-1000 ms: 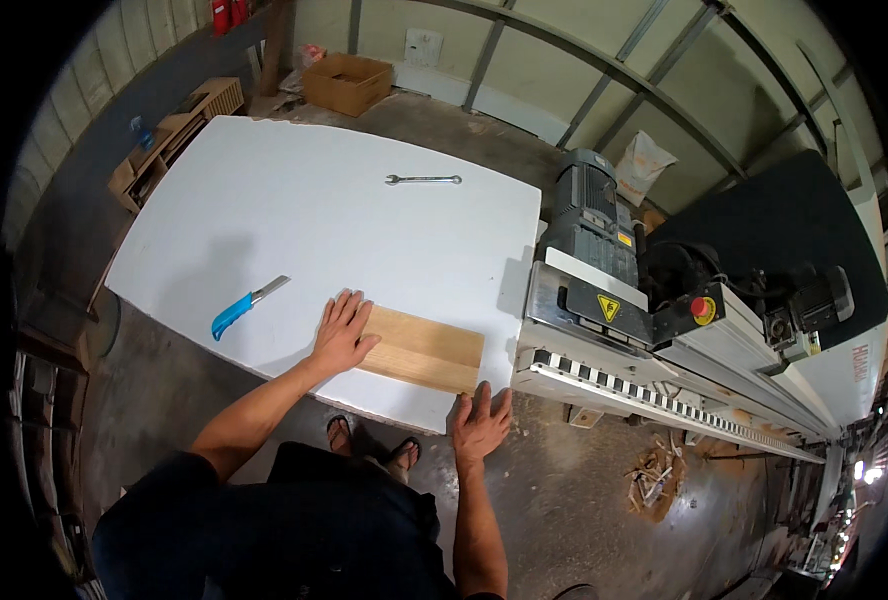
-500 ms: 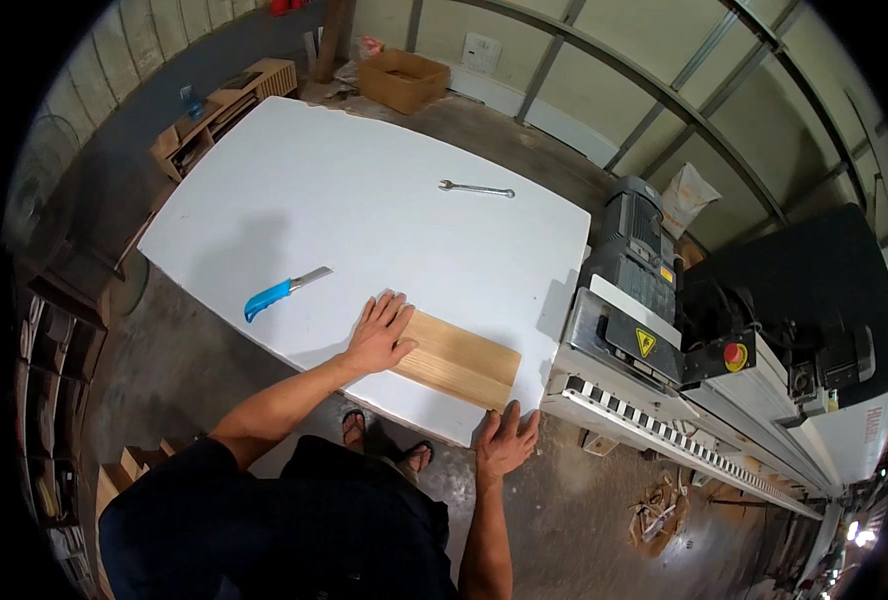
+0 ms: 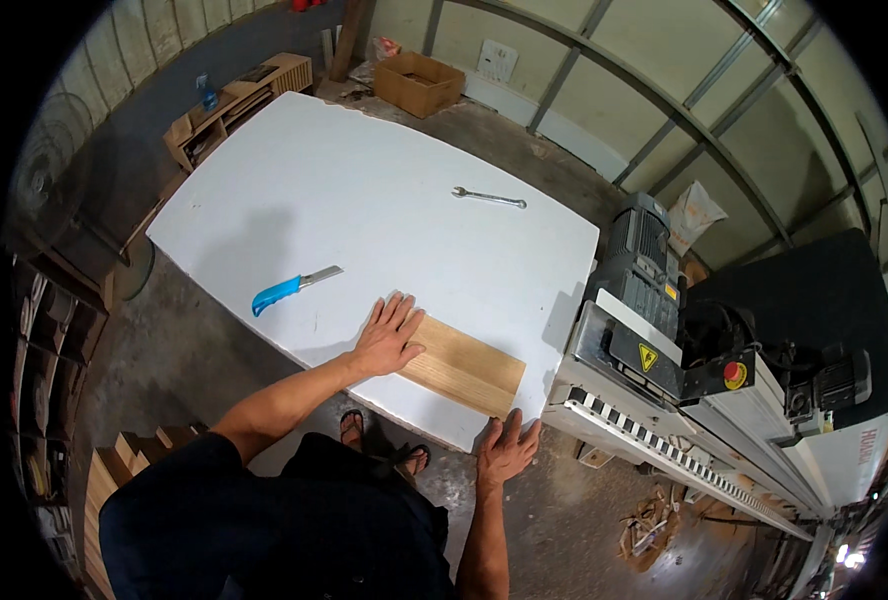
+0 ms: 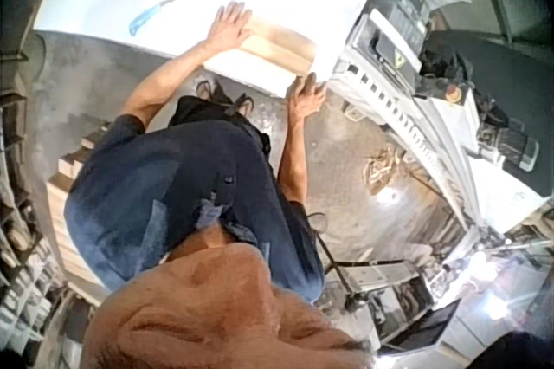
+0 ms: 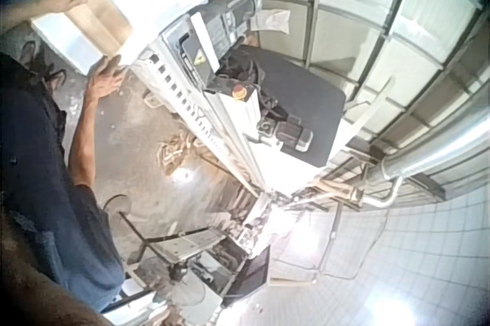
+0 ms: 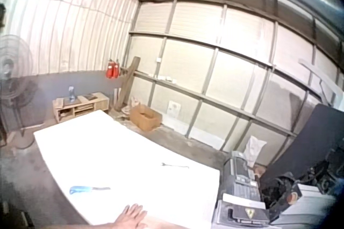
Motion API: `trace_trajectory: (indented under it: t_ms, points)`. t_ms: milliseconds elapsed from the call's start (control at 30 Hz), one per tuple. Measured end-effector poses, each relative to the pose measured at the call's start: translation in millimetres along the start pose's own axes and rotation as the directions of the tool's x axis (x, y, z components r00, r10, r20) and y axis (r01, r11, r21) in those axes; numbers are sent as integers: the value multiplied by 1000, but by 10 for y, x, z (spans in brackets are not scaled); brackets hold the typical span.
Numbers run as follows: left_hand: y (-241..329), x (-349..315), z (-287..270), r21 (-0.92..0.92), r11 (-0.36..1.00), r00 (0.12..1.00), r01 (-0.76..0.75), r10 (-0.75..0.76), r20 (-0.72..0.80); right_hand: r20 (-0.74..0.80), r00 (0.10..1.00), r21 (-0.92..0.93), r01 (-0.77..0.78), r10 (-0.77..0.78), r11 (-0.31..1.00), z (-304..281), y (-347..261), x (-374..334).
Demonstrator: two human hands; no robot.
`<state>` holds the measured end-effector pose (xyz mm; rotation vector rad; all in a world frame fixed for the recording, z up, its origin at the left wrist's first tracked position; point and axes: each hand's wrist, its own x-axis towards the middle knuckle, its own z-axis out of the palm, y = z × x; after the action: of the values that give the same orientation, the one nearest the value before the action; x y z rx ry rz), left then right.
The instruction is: The person picks up wood planks, turns them over by hand to check all sides, and places them onto a large wooden pallet.
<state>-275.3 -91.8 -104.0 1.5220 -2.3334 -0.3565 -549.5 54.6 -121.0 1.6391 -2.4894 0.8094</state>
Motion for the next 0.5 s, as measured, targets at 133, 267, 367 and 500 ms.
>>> trace_trajectory:
  t_ms: [133, 267, 367, 500]
  points:
    - [45, -1, -54, 58, 998, 1000, -1, 0, 17, 8, 999, 4, 37, -37, 999, -16, 39, 2]
    - [265, -21, -314, 94, 988, 990, -125, 131, -61, -165, 976, -68, 133, -143, 989, -81, 29, 30]
    - [513, -117, -581, 91, 971, 969, -223, 231, -92, 39, 999, 566, -6, -20, 824, -360, -395, 183]
    - [886, -240, -891, 44, 932, 916, -360, 362, -174, 335, 942, 904, -311, -34, 292, -874, -1164, 407]
